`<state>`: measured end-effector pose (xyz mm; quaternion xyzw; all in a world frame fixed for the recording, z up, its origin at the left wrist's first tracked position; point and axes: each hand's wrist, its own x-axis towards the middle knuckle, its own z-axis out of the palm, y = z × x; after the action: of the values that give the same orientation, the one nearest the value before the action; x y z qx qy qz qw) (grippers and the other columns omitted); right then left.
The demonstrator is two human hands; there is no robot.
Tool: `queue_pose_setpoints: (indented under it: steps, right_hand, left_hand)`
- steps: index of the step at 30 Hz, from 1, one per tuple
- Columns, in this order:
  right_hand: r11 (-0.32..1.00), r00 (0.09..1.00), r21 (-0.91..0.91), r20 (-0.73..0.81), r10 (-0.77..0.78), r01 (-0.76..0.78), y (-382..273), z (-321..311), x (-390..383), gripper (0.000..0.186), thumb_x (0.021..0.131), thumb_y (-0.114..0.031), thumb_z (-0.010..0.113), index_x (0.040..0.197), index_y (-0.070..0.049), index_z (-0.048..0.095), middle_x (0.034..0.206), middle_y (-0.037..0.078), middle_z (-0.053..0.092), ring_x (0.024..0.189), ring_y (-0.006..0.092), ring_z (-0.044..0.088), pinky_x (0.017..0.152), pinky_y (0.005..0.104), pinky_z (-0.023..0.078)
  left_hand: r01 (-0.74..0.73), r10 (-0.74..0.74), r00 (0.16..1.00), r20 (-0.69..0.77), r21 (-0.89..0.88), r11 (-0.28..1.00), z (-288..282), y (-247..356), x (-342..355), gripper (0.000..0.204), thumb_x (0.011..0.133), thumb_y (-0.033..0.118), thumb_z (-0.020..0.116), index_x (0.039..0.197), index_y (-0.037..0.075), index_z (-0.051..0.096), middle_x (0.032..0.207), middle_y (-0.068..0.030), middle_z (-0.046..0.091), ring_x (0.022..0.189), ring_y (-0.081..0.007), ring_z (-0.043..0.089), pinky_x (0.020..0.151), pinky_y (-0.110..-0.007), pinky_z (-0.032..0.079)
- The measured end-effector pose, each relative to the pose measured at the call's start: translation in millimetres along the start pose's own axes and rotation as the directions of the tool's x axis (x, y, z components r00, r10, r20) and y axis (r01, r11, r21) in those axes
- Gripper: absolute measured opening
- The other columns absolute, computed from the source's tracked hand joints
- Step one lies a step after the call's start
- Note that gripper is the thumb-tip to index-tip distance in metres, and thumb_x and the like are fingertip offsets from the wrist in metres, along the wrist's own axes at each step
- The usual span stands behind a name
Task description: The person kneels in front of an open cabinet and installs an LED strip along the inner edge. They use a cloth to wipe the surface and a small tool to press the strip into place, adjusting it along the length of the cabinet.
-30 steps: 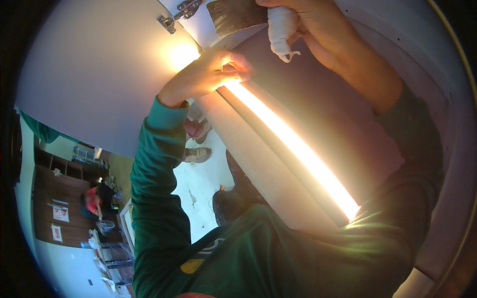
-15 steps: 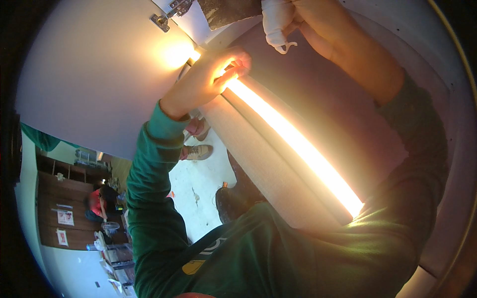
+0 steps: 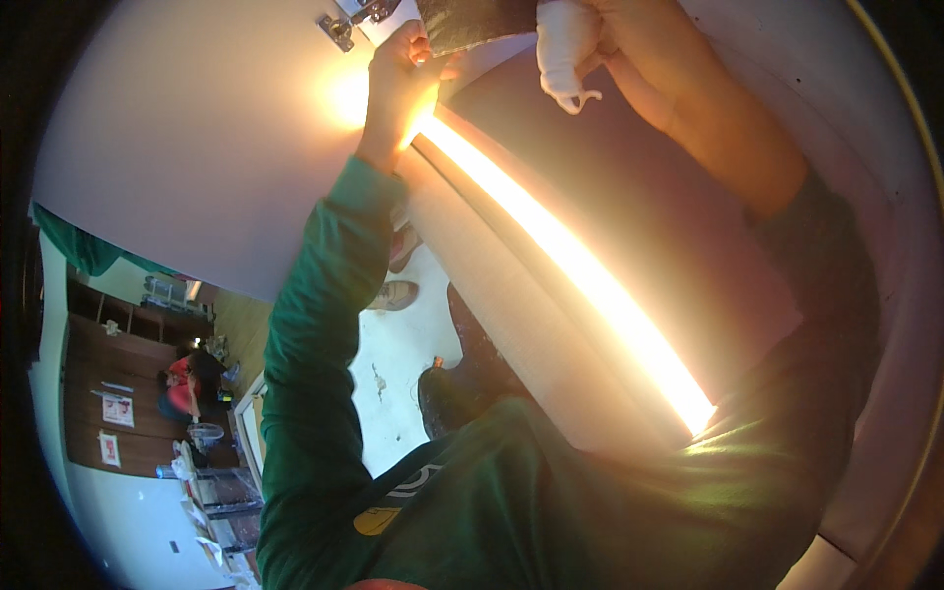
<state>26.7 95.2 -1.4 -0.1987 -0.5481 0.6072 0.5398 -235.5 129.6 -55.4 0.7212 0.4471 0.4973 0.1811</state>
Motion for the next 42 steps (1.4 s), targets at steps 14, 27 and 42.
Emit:
queue_pose_setpoints:
  steps: [14, 27, 42]
  right_hand:
    - [0.999, 0.997, 0.039, -0.065, 0.031, -0.028, 8, -11, 0, 0.035, 0.089, -0.009, 0.071, 0.116, -0.003, 0.05, 0.09, 0.004, 0.057, 0.069, 0.0163, 0.06, 0.057, 0.032, 0.053]
    - [0.992, 0.999, -0.124, -0.045, -0.025, 0.019, 5, -5, 3, 0.029, 0.091, -0.022, 0.076, 0.108, -0.006, 0.059, 0.082, 0.002, 0.056, 0.064, 0.0122, 0.059, 0.055, 0.0318, 0.049]
    - [0.999, 0.999, -0.046, 0.029, -0.016, 0.017, 1, -1, 3, 0.021, 0.094, -0.022, 0.073, 0.097, -0.007, 0.059, 0.071, 0.002, 0.057, 0.052, 0.0141, 0.057, 0.043, 0.0343, 0.045]
  left_hand:
    - [-0.398, 0.312, 0.877, 0.365, 0.187, 0.898, 14, 14, -12, 0.043, 0.098, 0.036, 0.067, 0.089, -0.005, 0.07, 0.064, -0.0233, 0.061, 0.062, -0.0405, 0.062, 0.065, -0.046, 0.05]
    - [-0.337, 0.025, 0.701, 0.713, 0.3, 0.892, 24, 90, -65, 0.051, 0.1, 0.048, 0.063, 0.088, 0.0, 0.075, 0.085, -0.0203, 0.072, 0.078, -0.0345, 0.07, 0.072, -0.044, 0.054]
    - [-0.481, -0.147, 0.848, 0.509, 0.856, 0.187, -56, -39, 27, 0.009, 0.078, 0.007, 0.068, 0.086, 0.006, 0.072, 0.089, -0.0101, 0.07, 0.098, -0.034, 0.068, 0.082, -0.044, 0.058]
